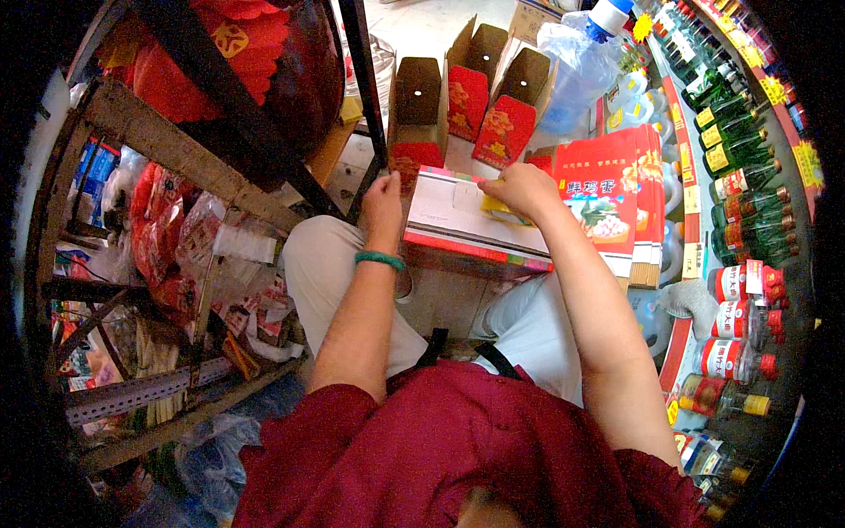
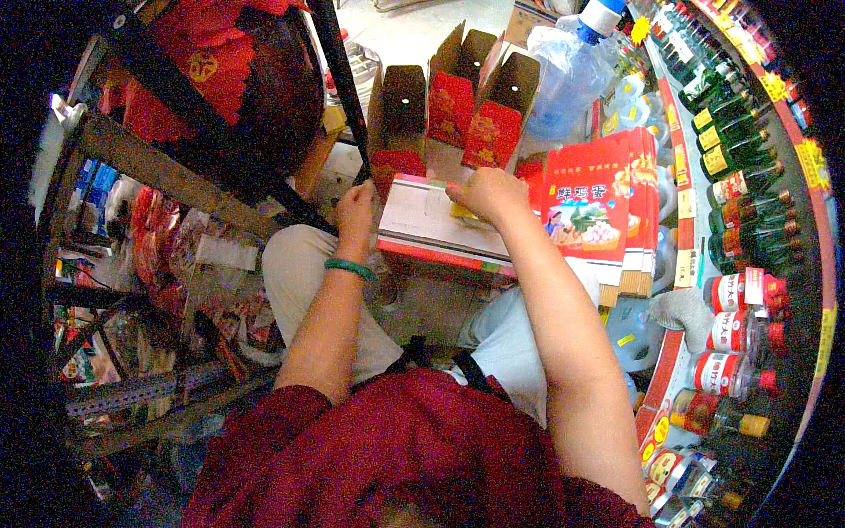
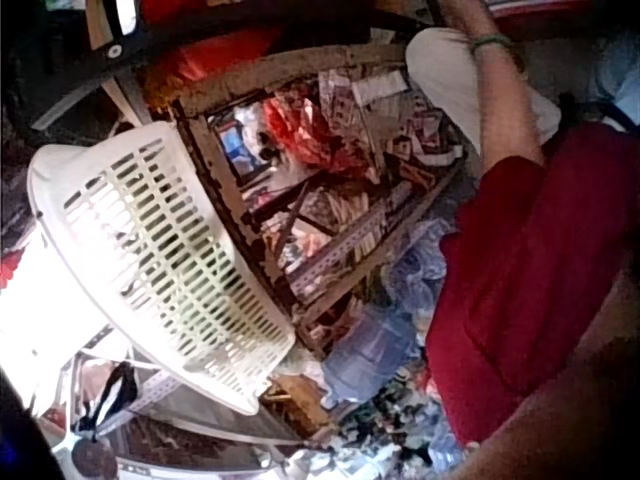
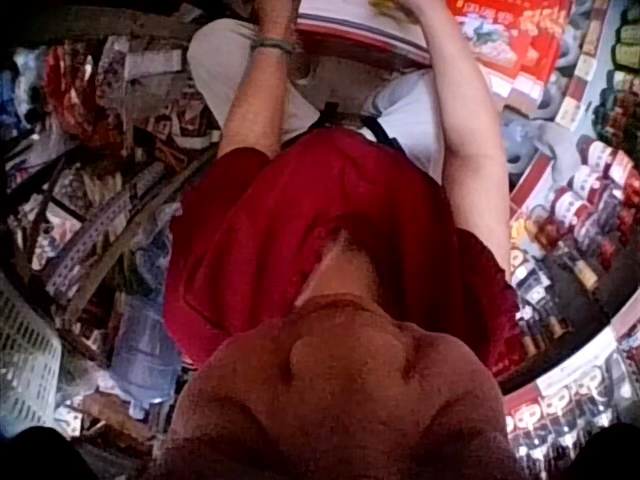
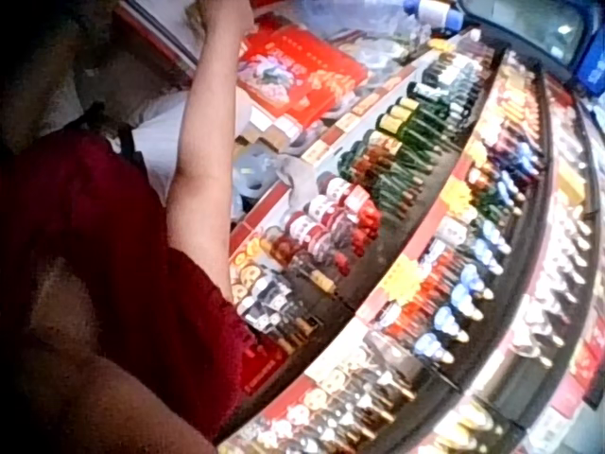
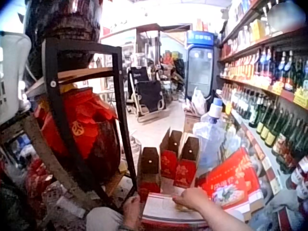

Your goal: The person assembles red cardboard boxes by folding the flaps and securing them with yellow tape. They work on multiple boxes one at a time, then stack the finished boxes on a nearby shelf.

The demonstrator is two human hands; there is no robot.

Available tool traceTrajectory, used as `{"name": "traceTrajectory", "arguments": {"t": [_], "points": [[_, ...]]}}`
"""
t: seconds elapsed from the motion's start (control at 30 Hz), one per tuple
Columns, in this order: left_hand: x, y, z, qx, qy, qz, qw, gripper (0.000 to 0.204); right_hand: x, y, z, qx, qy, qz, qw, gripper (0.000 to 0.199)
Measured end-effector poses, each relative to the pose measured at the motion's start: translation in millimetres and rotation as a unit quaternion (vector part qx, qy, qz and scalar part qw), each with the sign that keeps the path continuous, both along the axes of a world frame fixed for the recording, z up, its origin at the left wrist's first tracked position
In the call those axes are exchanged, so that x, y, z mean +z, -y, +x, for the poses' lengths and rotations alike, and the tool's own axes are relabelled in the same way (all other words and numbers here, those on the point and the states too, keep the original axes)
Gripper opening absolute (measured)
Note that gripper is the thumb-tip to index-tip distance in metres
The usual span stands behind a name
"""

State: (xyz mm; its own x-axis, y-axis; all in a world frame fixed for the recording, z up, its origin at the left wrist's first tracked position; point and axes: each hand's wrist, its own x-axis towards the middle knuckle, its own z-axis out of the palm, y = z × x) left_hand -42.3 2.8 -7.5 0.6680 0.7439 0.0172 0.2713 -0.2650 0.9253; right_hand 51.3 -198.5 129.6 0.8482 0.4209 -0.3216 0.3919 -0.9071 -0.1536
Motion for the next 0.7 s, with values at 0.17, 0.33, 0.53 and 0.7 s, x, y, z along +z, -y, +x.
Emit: {"name": "traceTrajectory", "arguments": {"t": [0.17,0.33,0.53,0.7], "points": [[-20.4,-5.3,4.6,-0.055,0.02,-0.044,0.997,0.043,3.8,-10.3,-2.8,0.005,-0.017,-0.004,1.0,0.057],[-68.9,-11.7,12.6,-0.077,-0.018,-0.362,0.929,0.054,-0.9,-13.2,-1.5,0.007,-0.006,-0.024,1.0,0.055],[-110.5,-28.0,25.0,-0.092,-0.011,-0.469,0.878,0.024,12.9,-17.0,-9.3,0.04,-0.009,-0.021,0.999,0.052],[-126.5,-30.9,26.5,-0.058,0.026,-0.484,0.873,0.012,7.8,-20.4,-4.3,0.064,-0.005,-0.033,0.997,0.05]]}}
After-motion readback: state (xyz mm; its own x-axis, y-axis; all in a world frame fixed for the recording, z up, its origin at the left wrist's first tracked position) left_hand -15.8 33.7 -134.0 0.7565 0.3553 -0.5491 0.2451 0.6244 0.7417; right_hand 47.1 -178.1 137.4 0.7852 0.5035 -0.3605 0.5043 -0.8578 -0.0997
